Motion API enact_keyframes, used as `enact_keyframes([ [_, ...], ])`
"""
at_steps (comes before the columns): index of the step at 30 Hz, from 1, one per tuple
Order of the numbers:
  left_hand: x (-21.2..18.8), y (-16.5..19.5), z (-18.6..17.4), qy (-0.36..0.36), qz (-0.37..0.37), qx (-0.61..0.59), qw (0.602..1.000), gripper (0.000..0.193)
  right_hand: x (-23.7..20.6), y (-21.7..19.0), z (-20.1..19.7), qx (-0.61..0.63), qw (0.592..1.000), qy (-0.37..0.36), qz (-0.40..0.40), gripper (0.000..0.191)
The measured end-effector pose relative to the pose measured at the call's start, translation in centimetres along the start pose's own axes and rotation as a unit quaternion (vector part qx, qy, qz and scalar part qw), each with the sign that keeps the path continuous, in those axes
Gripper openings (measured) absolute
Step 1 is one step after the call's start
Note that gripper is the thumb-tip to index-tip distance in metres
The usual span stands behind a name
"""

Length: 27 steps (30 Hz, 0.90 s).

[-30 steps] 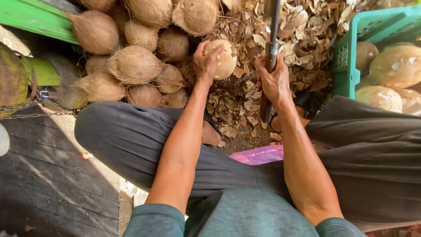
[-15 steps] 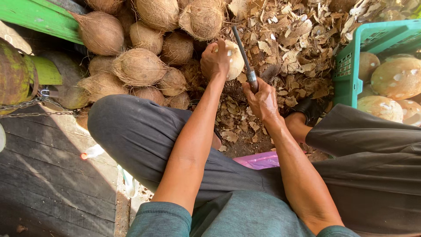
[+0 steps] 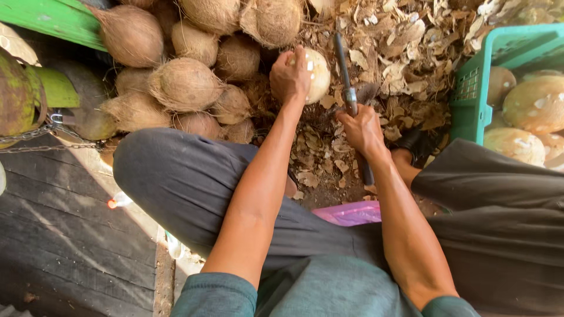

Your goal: The person sits on the ground beside a pile of coconuts and uses a machete to chop and strip the outer husk from coconuts one at a time, rotating each coconut between strikes, then sets the trimmed coconut aside and reaches for the next one.

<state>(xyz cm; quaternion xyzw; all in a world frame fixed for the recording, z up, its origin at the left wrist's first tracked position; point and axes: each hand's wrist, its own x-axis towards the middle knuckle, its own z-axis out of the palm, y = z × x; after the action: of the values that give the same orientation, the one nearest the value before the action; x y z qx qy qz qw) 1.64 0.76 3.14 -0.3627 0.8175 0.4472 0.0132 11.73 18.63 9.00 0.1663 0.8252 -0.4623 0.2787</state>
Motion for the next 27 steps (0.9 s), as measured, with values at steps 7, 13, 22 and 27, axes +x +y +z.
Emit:
enact_keyframes([
  [7,0.7,0.0,0.8,-0.003,-0.003,0.024,1.0,0.054,-0.4,-0.9,1.6,0.01,0.994,0.061,-0.093,0.029],
  [13,1.1,-1.2,0.8,0.02,0.075,-0.006,0.997,0.057,1.1,0.2,1.0,0.002,1.0,0.024,0.005,0.035],
  [22,1.0,-3.1,-1.6,-0.05,0.152,-0.072,0.984,0.061,0.5,0.8,1.4,0.128,0.981,0.049,-0.137,0.031],
  [27,1.6,-2.9,-1.6,-0.027,0.158,-0.069,0.985,0.055,-0.1,-0.1,1.8,0.039,0.998,-0.017,0.036,0.031],
])
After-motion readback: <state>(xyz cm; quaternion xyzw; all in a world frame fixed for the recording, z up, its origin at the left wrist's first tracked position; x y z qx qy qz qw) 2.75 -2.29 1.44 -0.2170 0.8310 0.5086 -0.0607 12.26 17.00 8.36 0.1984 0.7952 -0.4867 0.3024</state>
